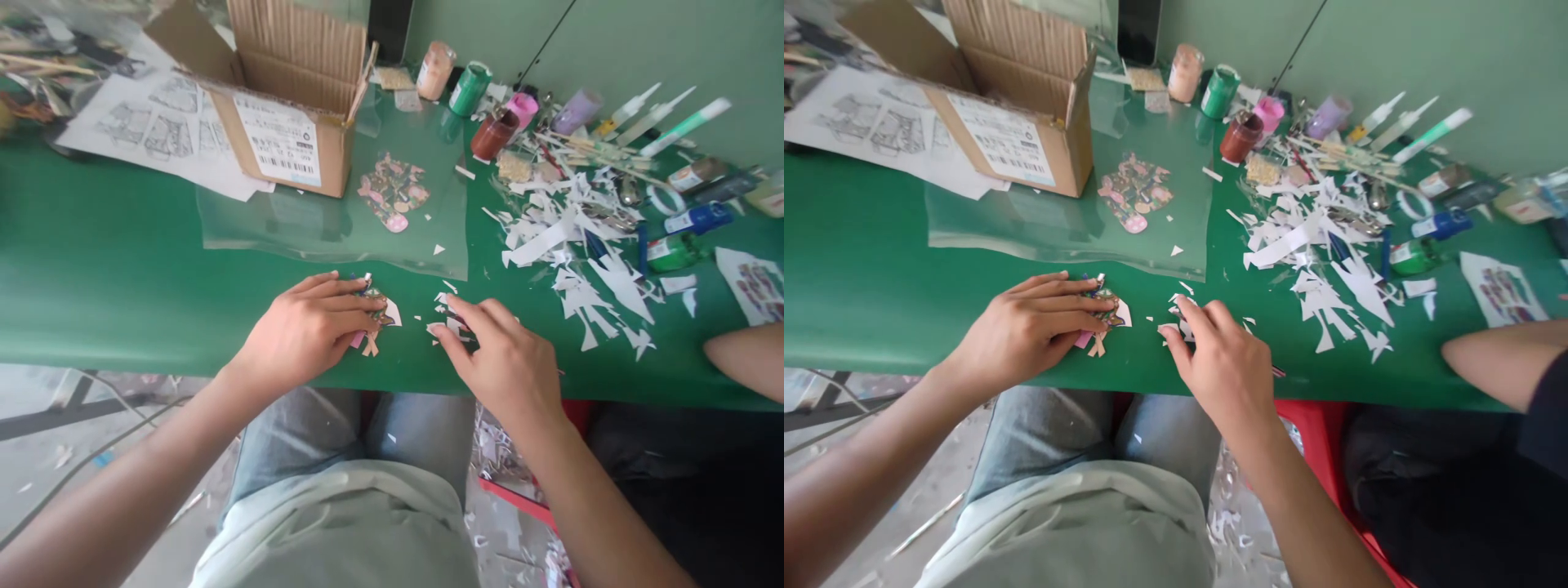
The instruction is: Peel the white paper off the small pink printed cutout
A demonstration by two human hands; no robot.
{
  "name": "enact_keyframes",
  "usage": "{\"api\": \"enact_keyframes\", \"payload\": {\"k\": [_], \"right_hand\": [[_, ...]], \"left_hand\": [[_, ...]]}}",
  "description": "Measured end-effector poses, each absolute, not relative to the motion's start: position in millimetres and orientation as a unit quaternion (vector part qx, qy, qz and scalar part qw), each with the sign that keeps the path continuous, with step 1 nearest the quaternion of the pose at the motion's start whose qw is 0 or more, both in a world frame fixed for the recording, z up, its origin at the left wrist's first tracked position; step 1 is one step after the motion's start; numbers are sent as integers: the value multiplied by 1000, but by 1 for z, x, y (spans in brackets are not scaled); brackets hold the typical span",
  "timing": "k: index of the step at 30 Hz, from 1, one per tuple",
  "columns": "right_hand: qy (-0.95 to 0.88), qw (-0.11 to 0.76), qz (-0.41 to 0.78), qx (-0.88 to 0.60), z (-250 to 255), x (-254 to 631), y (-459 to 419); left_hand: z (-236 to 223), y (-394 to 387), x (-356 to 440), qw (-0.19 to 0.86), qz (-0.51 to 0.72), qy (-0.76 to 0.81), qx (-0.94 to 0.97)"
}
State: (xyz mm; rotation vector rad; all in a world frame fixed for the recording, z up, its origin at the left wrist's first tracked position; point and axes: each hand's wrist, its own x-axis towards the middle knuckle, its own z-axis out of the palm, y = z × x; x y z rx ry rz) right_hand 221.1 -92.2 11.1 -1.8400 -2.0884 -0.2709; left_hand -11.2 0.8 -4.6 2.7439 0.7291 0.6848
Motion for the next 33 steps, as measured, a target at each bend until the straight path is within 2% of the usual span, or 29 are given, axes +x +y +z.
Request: {"api": "enact_keyframes", "payload": {"k": [7, 13, 33], "right_hand": [[-757, 207, 21, -619, 11, 199, -73], [-751, 240, 10, -616, 6, 192, -63], [-757, 225, -18, -613, 0, 192, -64]], "left_hand": [[-8, -14, -7, 75, 247, 268, 928], [-10, -16, -6, 63, 248, 273, 927], [-9, -14, -5, 48, 247, 270, 929]]}}
